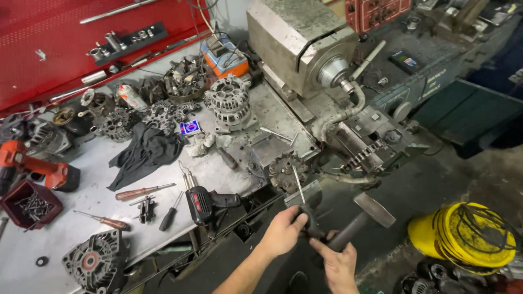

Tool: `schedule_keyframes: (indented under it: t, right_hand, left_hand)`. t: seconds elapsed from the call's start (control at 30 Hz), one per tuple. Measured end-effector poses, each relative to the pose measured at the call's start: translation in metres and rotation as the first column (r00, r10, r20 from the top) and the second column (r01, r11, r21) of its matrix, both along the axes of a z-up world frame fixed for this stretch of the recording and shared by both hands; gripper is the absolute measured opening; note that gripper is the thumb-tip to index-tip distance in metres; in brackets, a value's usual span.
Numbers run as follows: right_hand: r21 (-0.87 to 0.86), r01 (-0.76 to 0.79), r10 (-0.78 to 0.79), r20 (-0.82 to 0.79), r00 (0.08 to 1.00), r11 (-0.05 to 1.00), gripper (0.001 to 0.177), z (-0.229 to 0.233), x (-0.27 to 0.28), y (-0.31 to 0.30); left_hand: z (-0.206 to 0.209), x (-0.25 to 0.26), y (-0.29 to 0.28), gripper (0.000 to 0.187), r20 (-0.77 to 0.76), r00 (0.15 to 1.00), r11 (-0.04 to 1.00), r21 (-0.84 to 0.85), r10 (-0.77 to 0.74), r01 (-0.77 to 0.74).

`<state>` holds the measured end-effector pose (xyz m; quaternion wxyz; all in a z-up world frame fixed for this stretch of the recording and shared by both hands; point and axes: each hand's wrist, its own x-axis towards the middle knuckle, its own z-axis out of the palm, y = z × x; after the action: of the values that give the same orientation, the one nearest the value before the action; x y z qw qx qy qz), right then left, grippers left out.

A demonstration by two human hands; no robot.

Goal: The person uses a T-handle wrench to tighten a bolt on a metal component secured in a bench vise. They then use a hammer to tap the component. The person also picks up a cordless drill and a socket from a wall-mounted rack.

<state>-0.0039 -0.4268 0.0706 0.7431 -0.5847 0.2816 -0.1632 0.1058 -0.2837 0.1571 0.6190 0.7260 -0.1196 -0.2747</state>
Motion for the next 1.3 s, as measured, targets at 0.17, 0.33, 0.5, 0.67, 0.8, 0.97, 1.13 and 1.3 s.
schedule_keyframes:
  t: [0.17, 0.33, 0.5, 0.67, 0.8, 0.97, 1.13, 1.3]
  right_hand:
    - [0.156, 0.119, -0.116, -0.027, 0.993, 0.981, 0.037, -0.007, 0.0, 0.003]
    - [0.09, 0.143, -0.142, -0.013, 0.99, 0.986, 0.04, -0.002, -0.006, 0.007]
    - [0.097, 0.143, -0.144, 0.008, 0.99, 0.985, 0.04, -0.003, -0.004, 0.007]
    - [0.071, 0.154, -0.155, 0.012, 0.988, 0.985, 0.04, 0.003, -0.004, 0.008]
    - [0.061, 0.155, -0.159, 0.06, 0.985, 0.986, 0.038, 0.015, -0.002, 0.003]
    - [-0.235, 0.138, -0.161, -0.082, 0.984, 0.962, 0.036, 0.021, -0.003, -0.024]
    - [-0.081, 0.135, -0.138, -0.038, 0.99, 0.988, 0.027, 0.066, 0.004, -0.017]
    - [-0.014, 0.142, -0.142, -0.051, 0.989, 0.99, 0.028, 0.05, 0.01, -0.023]
  left_hand:
    - [-0.003, -0.004, -0.001, 0.018, -0.223, 0.975, 0.993, -0.114, -0.01, -0.016]
    - [-0.029, -0.001, 0.002, 0.019, -0.125, 0.99, 0.988, -0.148, -0.068, 0.049]
    - [-0.035, 0.002, 0.0, 0.019, -0.178, 0.982, 0.984, -0.176, -0.069, 0.037]
    - [-0.029, 0.003, -0.002, 0.025, -0.282, 0.958, 0.981, -0.193, -0.056, 0.0]
    - [-0.032, 0.006, -0.005, 0.022, -0.369, 0.927, 0.955, -0.294, -0.071, -0.043]
    - [0.114, -0.004, 0.002, 0.035, 0.193, 0.978, 0.775, 0.629, -0.076, -0.064]
    - [0.125, 0.001, -0.02, 0.049, 0.835, 0.32, 0.858, 0.502, -0.448, -0.108]
    - [0.068, 0.024, -0.067, 0.047, 0.536, 0.069, 0.535, 0.844, -0.841, -0.031]
